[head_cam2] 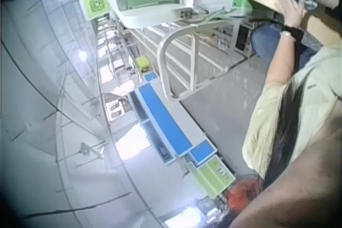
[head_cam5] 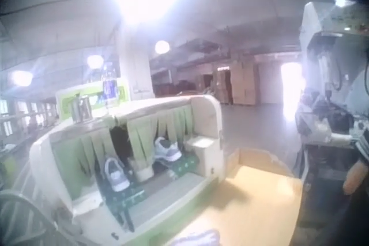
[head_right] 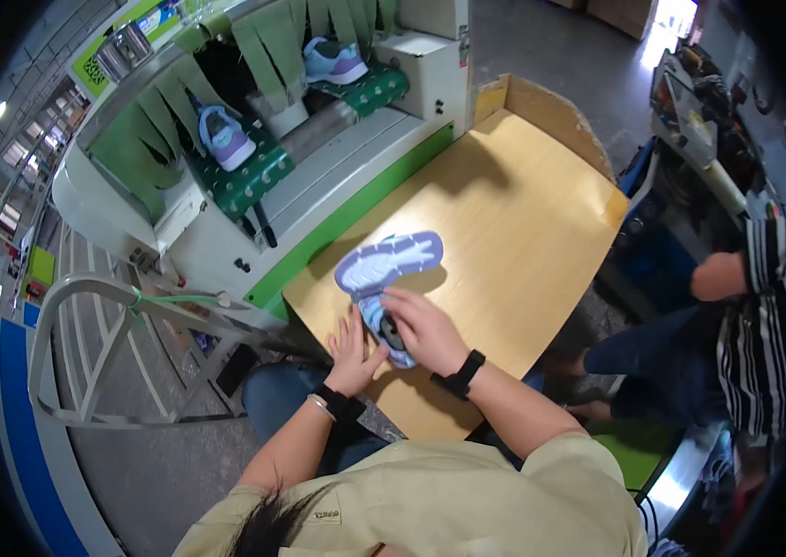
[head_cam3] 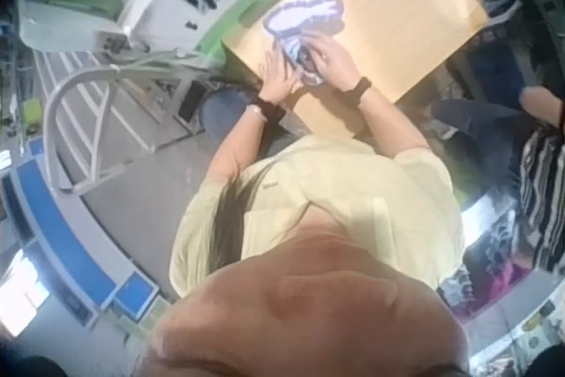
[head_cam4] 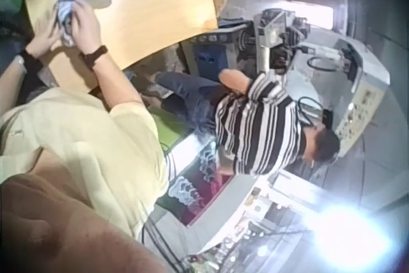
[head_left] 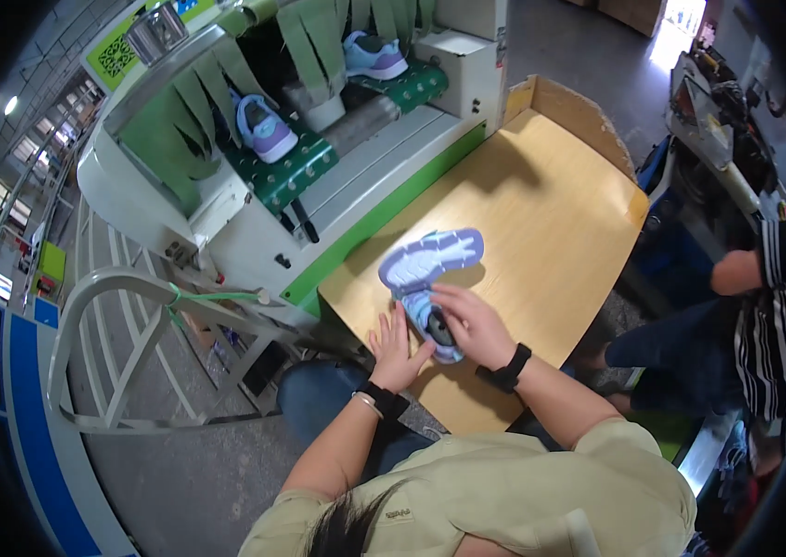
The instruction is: Manually feed shoes into a footwear heat-setting machine and organize finished pairs on a workbench.
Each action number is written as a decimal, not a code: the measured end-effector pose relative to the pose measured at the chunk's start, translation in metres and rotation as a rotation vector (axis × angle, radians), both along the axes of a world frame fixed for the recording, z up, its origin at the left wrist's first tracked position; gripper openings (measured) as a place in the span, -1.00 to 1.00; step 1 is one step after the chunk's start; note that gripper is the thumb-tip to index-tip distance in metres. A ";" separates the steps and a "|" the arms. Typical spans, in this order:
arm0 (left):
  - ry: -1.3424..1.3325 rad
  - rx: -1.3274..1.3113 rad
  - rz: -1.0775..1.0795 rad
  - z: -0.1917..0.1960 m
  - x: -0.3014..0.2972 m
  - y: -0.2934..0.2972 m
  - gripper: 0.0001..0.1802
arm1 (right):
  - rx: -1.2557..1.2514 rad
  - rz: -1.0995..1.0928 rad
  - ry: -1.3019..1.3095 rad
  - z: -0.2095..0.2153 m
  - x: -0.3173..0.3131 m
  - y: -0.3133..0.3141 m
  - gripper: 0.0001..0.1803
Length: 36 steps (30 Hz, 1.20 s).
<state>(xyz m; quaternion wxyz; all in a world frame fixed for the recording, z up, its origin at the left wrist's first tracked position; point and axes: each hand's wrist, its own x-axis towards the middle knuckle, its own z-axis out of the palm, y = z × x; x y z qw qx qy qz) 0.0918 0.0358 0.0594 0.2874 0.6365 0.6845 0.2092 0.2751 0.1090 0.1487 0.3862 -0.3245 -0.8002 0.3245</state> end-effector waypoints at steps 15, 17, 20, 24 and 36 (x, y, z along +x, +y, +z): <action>0.090 -0.070 -0.007 0.002 0.002 -0.003 0.16 | -0.419 0.029 -0.354 -0.036 0.025 0.140 -0.03; 0.091 -0.084 -0.013 0.007 0.003 -0.002 0.19 | -0.347 -0.026 -0.342 -0.045 0.045 0.119 -0.10; 0.074 -0.089 -0.023 0.011 0.001 -0.001 0.19 | -0.005 -0.294 -0.306 -0.046 0.071 0.081 -0.27; 0.062 -0.070 -0.021 0.004 0.003 -0.002 0.19 | 0.125 -0.559 -0.243 -0.048 0.086 0.020 -0.31; -0.315 -0.111 0.078 0.039 -0.003 -0.002 -0.02 | -0.495 -0.192 0.210 -0.060 0.051 -0.007 0.04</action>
